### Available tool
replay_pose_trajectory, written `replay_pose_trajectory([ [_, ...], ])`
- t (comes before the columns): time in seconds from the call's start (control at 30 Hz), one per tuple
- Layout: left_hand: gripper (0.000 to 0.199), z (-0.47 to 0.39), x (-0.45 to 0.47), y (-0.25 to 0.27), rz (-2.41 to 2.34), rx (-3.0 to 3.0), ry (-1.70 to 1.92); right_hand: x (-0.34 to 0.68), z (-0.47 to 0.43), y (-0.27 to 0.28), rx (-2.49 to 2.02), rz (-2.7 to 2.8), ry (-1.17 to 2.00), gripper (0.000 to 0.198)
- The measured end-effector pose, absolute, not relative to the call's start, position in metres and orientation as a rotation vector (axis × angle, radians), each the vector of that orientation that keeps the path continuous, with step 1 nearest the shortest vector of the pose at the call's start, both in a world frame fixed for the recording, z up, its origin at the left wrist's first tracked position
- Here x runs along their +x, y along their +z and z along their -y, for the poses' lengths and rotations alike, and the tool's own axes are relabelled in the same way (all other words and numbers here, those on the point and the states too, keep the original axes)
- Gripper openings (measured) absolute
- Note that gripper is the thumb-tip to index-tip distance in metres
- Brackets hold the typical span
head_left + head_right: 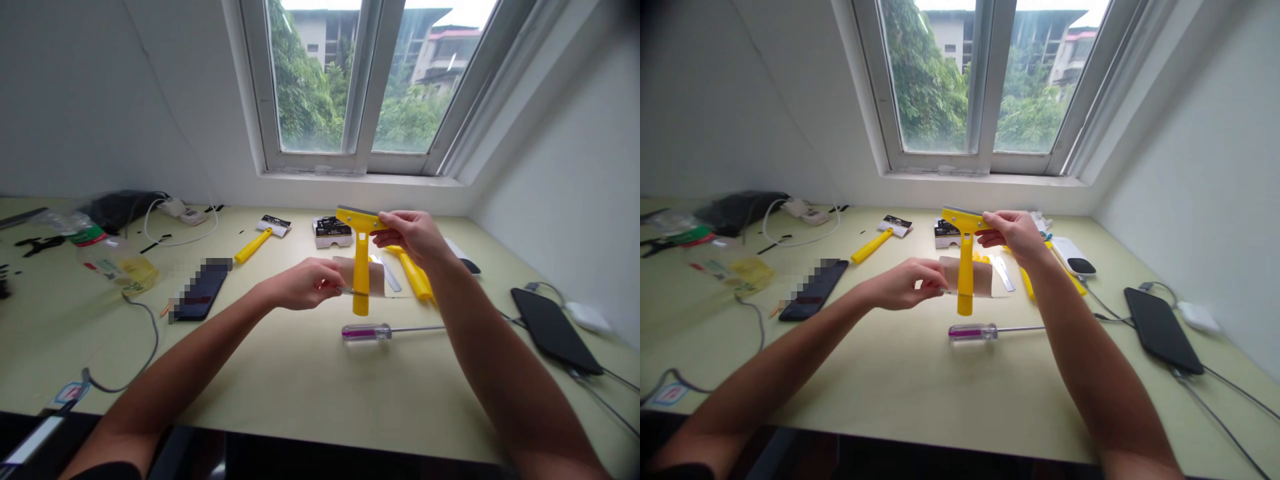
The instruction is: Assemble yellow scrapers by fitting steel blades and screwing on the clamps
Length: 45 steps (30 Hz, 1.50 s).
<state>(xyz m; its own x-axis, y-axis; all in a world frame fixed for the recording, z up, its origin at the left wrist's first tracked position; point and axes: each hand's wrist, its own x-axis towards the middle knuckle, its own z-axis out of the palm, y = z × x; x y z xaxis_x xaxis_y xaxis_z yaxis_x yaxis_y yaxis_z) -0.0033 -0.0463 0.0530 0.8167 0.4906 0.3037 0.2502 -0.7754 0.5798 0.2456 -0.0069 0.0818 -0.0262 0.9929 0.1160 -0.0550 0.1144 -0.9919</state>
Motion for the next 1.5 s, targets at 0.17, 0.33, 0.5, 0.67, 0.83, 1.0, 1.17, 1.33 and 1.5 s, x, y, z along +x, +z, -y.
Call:
replay_pose_trajectory([
  [0.17,0.018,0.05,0.001,0.05,-0.55,2.509,0.59,0.248,0.009,0.094,-0.862,1.104,0.761,0.024],
  [0.33,0.019,0.014,-0.01,0.033,-0.825,2.194,0.992,0.272,0.011,0.115,-0.725,0.835,0.453,0.015],
  [0.5,0.022,-0.053,-0.017,0.013,-1.255,1.941,1.195,0.295,0.0,0.114,-0.739,0.688,0.404,0.014],
  [0.67,0.013,-0.105,0.005,0.001,-1.424,1.899,1.238,0.278,-0.007,0.095,-0.789,0.802,0.573,0.02],
  [0.83,0.008,-0.128,0.01,-0.003,-1.5,1.831,1.162,0.26,-0.004,0.086,-0.805,0.977,0.595,0.029],
  [1.0,0.02,-0.116,-0.007,0.008,-1.563,1.74,1.23,0.252,-0.004,0.081,-0.843,1.057,0.687,0.033],
  [1.17,0.038,-0.045,0.007,0.024,-1.195,1.759,1.089,0.224,0.006,0.074,-0.877,1.128,0.872,0.036],
  [1.33,0.047,0.037,0.025,0.024,-0.416,1.285,0.789,0.198,0.021,0.069,-0.919,1.298,0.957,0.037],
  [1.5,0.029,0.047,0.002,0.012,-0.519,1.217,0.842,0.227,0.053,0.06,-1.259,1.664,0.448,0.043],
])
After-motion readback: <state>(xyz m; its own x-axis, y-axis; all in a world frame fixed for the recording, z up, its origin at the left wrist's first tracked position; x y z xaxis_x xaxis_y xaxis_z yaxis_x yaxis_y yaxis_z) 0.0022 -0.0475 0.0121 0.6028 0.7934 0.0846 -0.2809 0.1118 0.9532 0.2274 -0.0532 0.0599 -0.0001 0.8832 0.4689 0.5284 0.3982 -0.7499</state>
